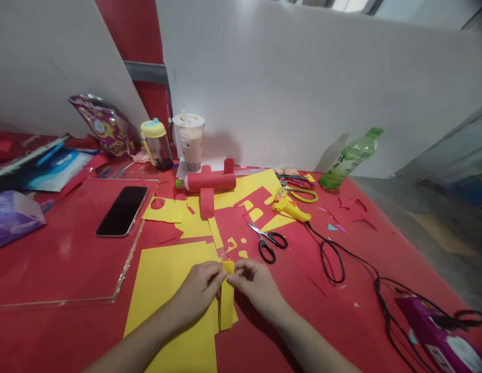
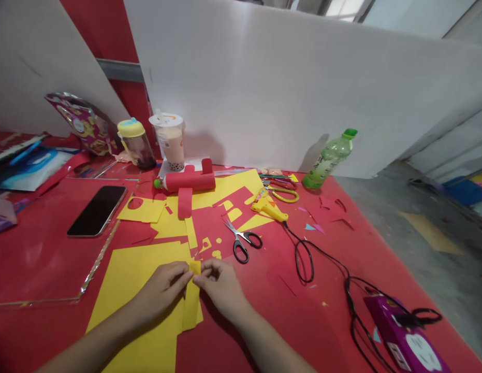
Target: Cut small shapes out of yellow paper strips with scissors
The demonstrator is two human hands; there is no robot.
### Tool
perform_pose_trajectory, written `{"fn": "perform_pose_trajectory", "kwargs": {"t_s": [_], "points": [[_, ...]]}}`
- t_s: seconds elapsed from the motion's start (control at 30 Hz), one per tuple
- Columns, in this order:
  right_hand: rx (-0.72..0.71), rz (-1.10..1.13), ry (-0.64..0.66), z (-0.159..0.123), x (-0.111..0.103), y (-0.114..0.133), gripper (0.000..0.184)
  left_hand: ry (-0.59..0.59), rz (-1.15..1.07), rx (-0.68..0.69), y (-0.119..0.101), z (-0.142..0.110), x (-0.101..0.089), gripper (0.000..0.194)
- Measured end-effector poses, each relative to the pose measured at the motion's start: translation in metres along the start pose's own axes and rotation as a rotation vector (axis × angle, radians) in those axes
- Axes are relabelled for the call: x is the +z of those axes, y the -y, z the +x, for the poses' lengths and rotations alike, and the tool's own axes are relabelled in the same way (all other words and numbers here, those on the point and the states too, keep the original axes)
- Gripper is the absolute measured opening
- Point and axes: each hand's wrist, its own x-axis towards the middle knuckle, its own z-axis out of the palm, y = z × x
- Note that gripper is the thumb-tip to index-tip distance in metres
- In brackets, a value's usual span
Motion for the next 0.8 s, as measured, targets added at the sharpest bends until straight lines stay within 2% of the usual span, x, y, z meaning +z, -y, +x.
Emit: {"fn": "perform_pose_trajectory", "kwargs": {"t_s": [0.57,0.8], "points": [[-0.039,-0.032,0.006,0.001,-0.0005,-0.0017,0.015,-0.009,0.03,0.054,0.0013,-0.0012,0.0015,0.031],[-0.063,-0.038,-0.006,0.0036,-0.0008,-0.0064,0.011,0.047,0.054,0.082,0.0,-0.0018,-0.0009,0.033]]}}
